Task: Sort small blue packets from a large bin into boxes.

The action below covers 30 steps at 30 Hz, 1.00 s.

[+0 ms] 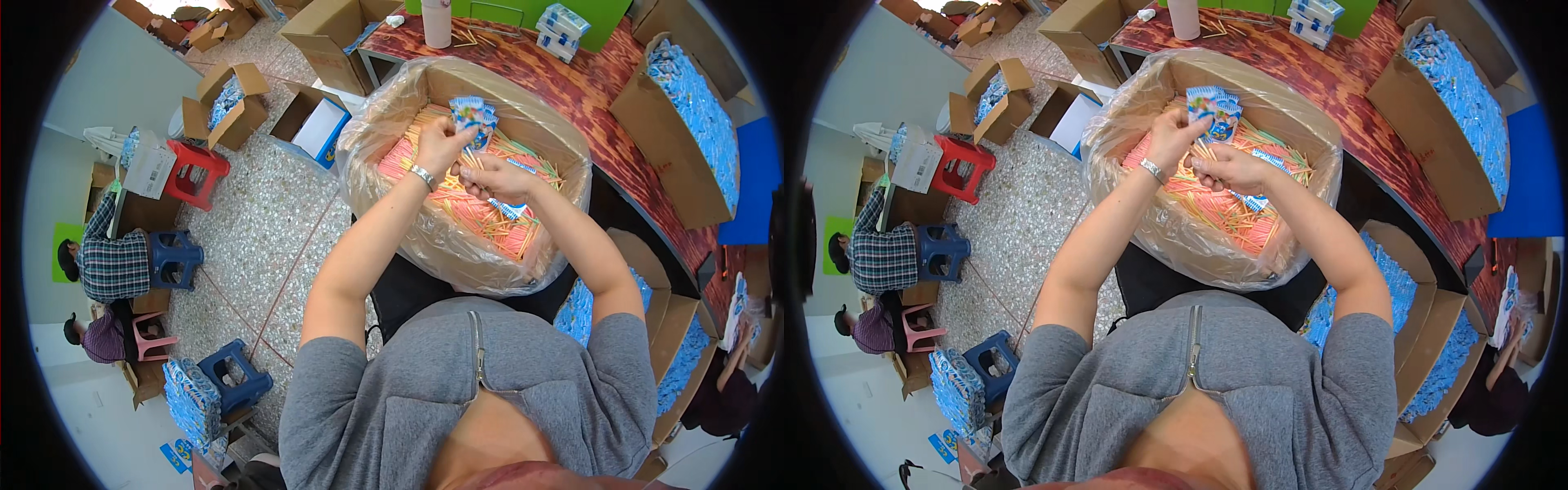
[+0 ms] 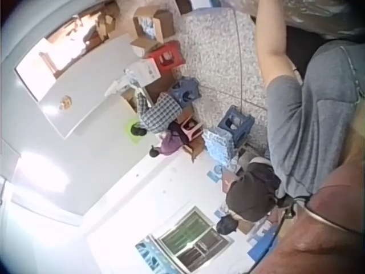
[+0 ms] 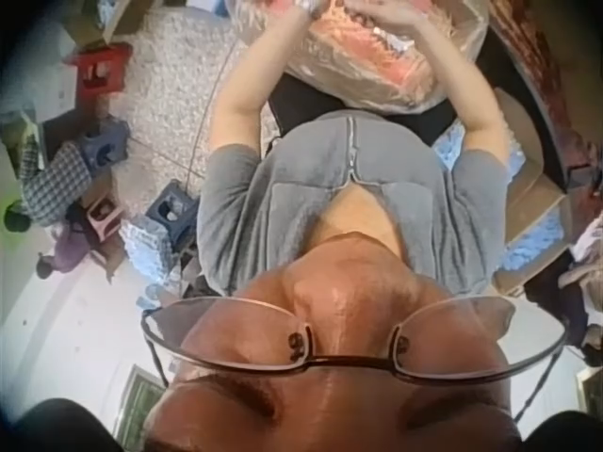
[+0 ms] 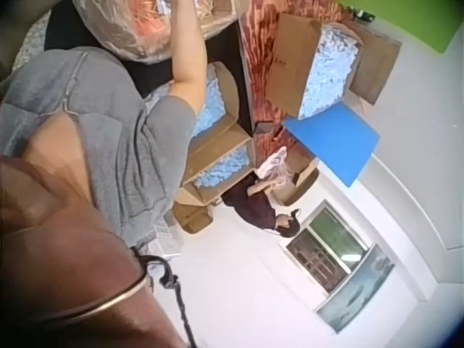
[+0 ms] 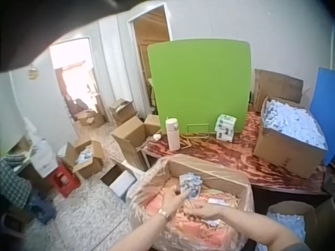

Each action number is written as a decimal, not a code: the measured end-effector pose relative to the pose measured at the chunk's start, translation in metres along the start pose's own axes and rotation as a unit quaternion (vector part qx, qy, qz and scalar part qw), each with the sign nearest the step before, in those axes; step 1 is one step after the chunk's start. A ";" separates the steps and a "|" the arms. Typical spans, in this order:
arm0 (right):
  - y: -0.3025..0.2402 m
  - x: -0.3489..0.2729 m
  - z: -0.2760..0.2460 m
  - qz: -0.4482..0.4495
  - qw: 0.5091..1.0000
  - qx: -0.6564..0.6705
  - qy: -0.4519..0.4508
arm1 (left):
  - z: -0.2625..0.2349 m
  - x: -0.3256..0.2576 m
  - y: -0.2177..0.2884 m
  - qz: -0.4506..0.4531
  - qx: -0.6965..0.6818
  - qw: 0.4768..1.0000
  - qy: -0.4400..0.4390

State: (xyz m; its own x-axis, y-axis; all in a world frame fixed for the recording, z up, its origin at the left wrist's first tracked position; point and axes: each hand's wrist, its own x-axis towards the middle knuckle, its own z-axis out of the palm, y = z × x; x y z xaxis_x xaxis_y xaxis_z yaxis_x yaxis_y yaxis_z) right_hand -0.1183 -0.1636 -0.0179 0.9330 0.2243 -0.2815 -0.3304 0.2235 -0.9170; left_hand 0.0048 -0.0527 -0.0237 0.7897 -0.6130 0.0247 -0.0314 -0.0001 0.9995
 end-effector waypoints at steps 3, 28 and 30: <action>0.007 0.002 -0.001 0.011 1.000 0.008 -0.006 | 0.005 -0.009 -0.004 -0.042 -0.031 0.998 -0.040; -0.161 -0.028 0.032 -0.043 0.757 -0.652 -0.023 | -0.036 -0.051 0.038 0.278 0.263 0.921 0.076; -0.159 -0.022 0.026 -0.052 0.733 -0.677 -0.043 | -0.037 -0.052 0.039 0.289 0.260 0.918 0.080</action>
State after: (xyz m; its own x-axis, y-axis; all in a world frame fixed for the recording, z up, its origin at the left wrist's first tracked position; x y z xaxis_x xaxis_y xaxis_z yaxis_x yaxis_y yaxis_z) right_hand -0.0899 -0.1798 0.1413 0.9117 0.3439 -0.2248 0.2396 -0.8895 -0.3891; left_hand -0.0148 0.0085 0.0147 0.6273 -0.5063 0.5917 -0.7288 -0.1140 0.6752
